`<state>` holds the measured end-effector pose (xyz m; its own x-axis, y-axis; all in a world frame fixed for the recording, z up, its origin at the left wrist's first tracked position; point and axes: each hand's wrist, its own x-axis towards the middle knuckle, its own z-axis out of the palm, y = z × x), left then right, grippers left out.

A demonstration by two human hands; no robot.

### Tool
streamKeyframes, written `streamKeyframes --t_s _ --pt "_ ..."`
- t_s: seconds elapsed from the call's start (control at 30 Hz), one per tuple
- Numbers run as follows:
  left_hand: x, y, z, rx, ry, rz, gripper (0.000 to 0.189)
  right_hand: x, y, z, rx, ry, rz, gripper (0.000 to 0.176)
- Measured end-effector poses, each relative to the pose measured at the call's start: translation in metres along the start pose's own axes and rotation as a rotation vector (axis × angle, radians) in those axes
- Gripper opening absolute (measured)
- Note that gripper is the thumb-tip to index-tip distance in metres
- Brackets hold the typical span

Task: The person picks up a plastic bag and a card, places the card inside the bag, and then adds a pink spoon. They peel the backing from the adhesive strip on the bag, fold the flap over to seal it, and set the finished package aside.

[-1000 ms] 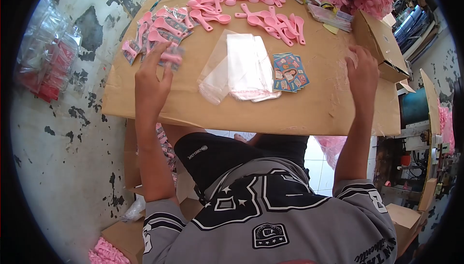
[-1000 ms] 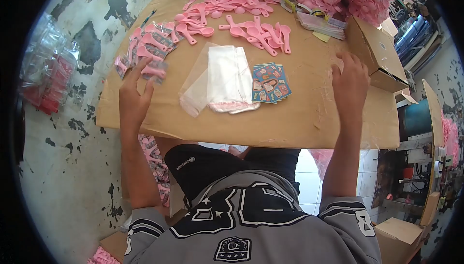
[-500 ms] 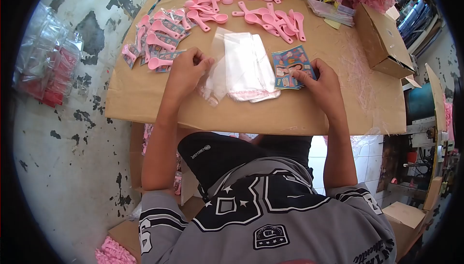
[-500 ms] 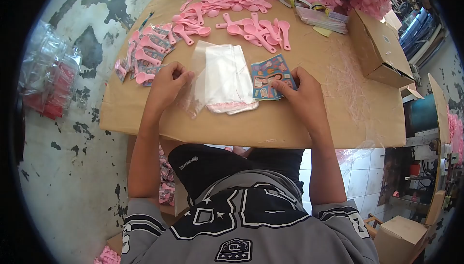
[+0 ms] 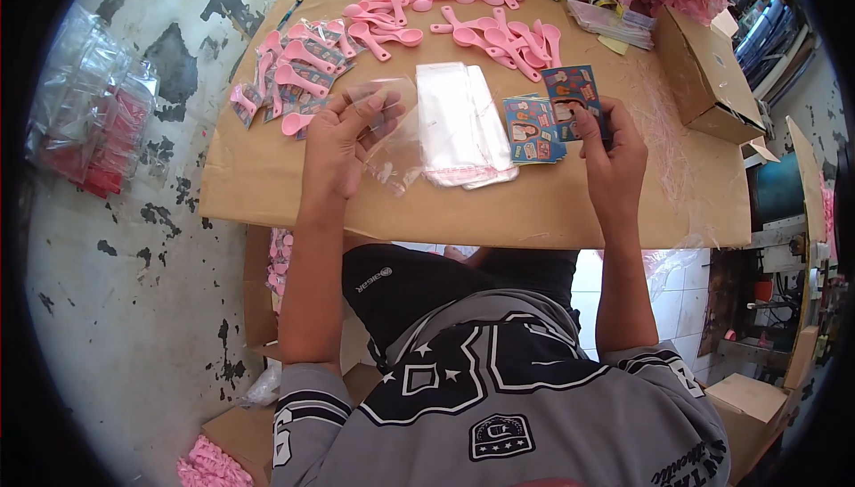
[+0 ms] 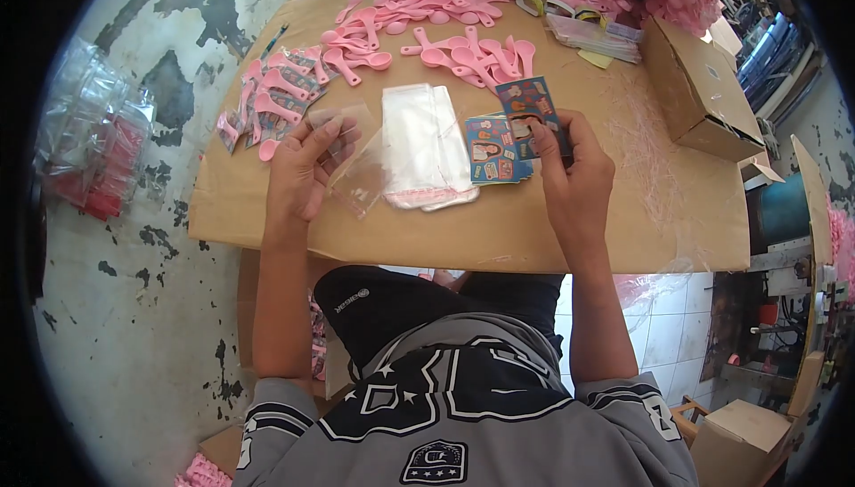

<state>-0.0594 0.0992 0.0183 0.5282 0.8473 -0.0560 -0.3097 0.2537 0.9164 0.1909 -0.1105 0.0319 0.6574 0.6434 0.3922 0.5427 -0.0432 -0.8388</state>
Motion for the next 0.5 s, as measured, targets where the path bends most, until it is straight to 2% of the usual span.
streamKeyframes --t_s 0.1,0.3,0.5 --pt "-0.008 -0.015 0.001 -0.1 0.027 0.054 0.017 -0.009 -0.003 0.002 0.346 -0.213 0.135 0.018" --pt "-0.037 -0.024 0.046 -0.377 0.096 0.129 0.018 -0.04 -0.024 0.021 0.554 -0.58 0.312 0.019" --pt "-0.055 -0.033 0.069 -0.407 0.072 0.152 0.025 -0.046 -0.034 0.037 0.684 -0.381 0.248 0.019"
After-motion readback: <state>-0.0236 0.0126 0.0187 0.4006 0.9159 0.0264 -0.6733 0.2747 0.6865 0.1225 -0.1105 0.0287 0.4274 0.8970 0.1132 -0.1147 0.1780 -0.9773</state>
